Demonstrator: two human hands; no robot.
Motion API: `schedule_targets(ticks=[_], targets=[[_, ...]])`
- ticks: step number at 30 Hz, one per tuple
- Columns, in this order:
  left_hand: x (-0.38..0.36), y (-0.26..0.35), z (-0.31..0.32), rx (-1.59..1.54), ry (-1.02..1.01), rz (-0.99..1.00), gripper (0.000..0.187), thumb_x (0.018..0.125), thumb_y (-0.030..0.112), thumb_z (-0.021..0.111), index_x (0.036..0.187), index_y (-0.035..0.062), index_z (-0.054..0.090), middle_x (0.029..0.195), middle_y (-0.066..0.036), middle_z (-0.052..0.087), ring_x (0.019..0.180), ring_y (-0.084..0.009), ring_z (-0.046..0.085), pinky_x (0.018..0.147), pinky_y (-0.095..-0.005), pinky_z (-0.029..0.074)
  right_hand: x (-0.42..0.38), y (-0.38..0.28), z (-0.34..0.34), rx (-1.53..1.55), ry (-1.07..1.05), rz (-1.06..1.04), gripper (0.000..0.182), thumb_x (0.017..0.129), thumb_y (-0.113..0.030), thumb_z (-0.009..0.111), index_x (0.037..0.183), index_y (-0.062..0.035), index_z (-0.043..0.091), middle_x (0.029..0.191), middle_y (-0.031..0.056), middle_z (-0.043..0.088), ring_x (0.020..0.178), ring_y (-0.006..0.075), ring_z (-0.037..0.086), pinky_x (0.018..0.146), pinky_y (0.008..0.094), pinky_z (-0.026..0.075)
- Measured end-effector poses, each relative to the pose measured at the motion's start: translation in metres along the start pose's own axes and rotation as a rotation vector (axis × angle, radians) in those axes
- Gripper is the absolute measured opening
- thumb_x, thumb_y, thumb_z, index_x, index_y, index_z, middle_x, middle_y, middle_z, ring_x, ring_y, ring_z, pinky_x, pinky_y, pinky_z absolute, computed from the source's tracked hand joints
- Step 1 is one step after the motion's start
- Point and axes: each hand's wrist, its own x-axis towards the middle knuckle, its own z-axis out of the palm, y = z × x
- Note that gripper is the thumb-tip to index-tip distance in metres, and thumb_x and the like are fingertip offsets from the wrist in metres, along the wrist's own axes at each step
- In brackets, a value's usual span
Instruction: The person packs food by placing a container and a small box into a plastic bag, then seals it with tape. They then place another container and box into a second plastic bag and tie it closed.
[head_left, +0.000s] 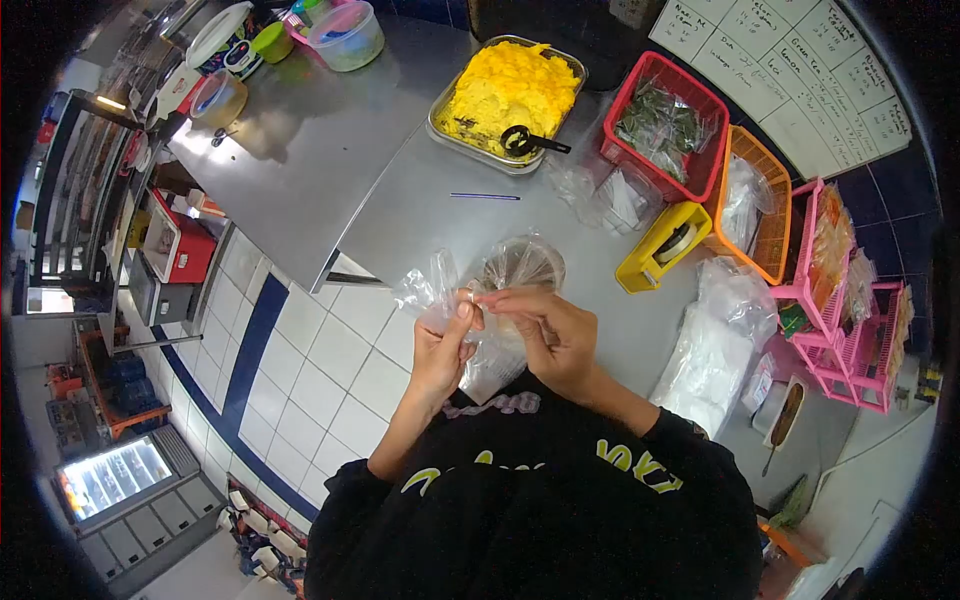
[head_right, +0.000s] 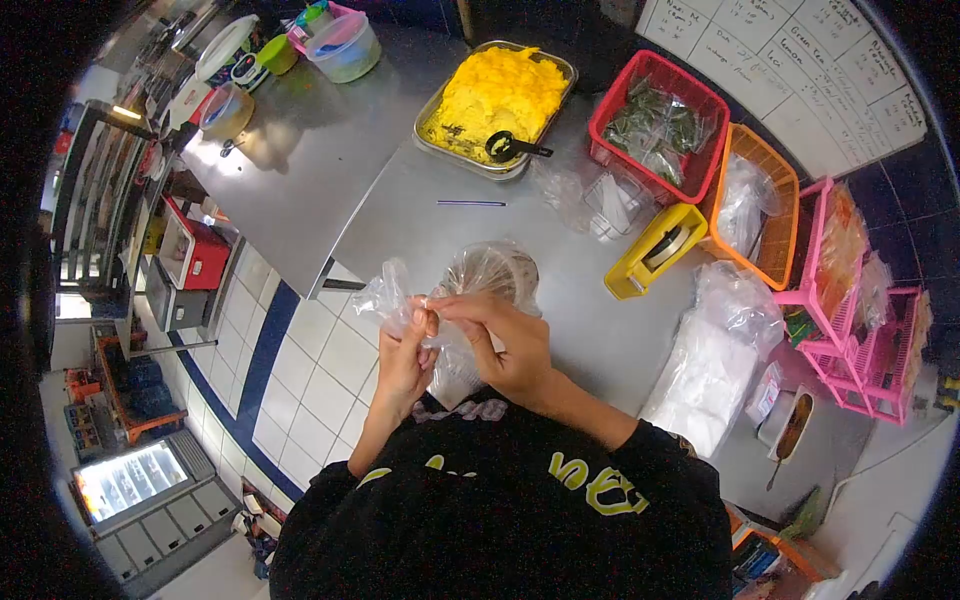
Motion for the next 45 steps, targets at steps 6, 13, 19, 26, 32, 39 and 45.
schedule_targets(ticks=[6, 13, 19, 26, 32, 39, 45], targets=[[-0.002, -0.001, 0.003, 0.089, -0.002, 0.002, 0.022, 0.088, 0.025, 0.057, 0.099, 0.0061, 0.055, 0.073, 0.0, 0.051, 0.044, -0.0016, 0.032, 0.039, -0.016, 0.024, 0.017, 0.006, -0.014, -0.476, -0.195, -0.236, 0.013, 0.075, -0.005, 0.058, 0.088, -0.0039, 0.057, 0.103, 0.0086, 0.061, 0.096, 0.0242, 0.057, 0.078, 0.0354, 0.042], [-0.009, -0.012, 0.008, 0.238, 0.022, 0.089, 0.02, 0.089, 0.018, 0.055, 0.103, 0.0044, 0.054, 0.078, -0.002, 0.055, 0.047, -0.0035, 0.038, 0.041, -0.0174, 0.029, 0.03, 0.028, -0.034, -0.395, -0.48, -0.288, 0.012, 0.071, -0.009, 0.062, 0.082, -0.0077, 0.058, 0.084, 0.0081, 0.061, 0.079, 0.0237, 0.057, 0.071, 0.0334, 0.04], [-0.013, -0.012, 0.016, 0.41, 0.156, 0.374, 0.021, 0.084, 0.001, 0.058, 0.1, -0.0049, 0.048, 0.084, -0.008, 0.062, 0.06, -0.0078, 0.055, 0.056, -0.0213, 0.044, 0.019, 0.027, -0.042, -0.039, -0.063, 0.156, 0.015, 0.07, 0.013, 0.053, 0.074, 0.0, 0.058, 0.08, 0.0097, 0.063, 0.07, 0.0152, 0.061, 0.066, 0.0265, 0.049], [-0.022, 0.032, 0.011, 1.049, -0.097, 0.488, 0.018, 0.076, 0.001, 0.064, 0.094, 0.0026, 0.06, 0.087, -0.011, 0.061, 0.073, -0.0174, 0.059, 0.067, -0.0288, 0.048, 0.008, 0.02, -0.079, 0.158, 0.271, 0.231, 0.011, 0.079, 0.012, 0.05, 0.081, 0.0035, 0.057, 0.083, 0.0119, 0.063, 0.073, 0.0156, 0.061, 0.069, 0.0262, 0.05], [-0.013, 0.035, -0.001, 1.382, -0.31, 0.761, 0.034, 0.058, 0.002, 0.063, 0.092, 0.0027, 0.062, 0.091, -0.01, 0.061, 0.086, -0.0281, 0.058, 0.074, -0.0339, 0.049, 0.011, -0.039, -0.095, 0.032, 0.224, 0.248, 0.011, 0.079, 0.013, 0.05, 0.082, 0.0042, 0.057, 0.082, 0.011, 0.063, 0.072, 0.0141, 0.061, 0.069, 0.0251, 0.05], [0.004, 0.04, -0.009, 1.294, -0.515, 0.686, 0.026, 0.065, 0.0, 0.059, 0.09, 0.0019, 0.061, 0.096, -0.011, 0.059, 0.088, -0.0277, 0.058, 0.075, -0.0324, 0.049, 0.007, -0.092, -0.093, 0.061, -0.001, 0.511, 0.014, 0.077, 0.015, 0.05, 0.08, 0.0042, 0.059, 0.078, 0.0094, 0.063, 0.07, 0.0123, 0.06, 0.066, 0.0243, 0.05], [0.015, 0.042, -0.017, 1.439, -0.708, 1.073, 0.021, 0.063, 0.001, 0.06, 0.084, -0.0007, 0.06, 0.09, -0.01, 0.059, 0.085, -0.0246, 0.058, 0.069, -0.0301, 0.051, 0.003, -0.065, -0.057, 0.057, -0.113, 0.643, 0.012, 0.077, 0.013, 0.053, 0.08, 0.0038, 0.06, 0.076, 0.01, 0.063, 0.067, 0.0137, 0.061, 0.061, 0.0242, 0.05]])
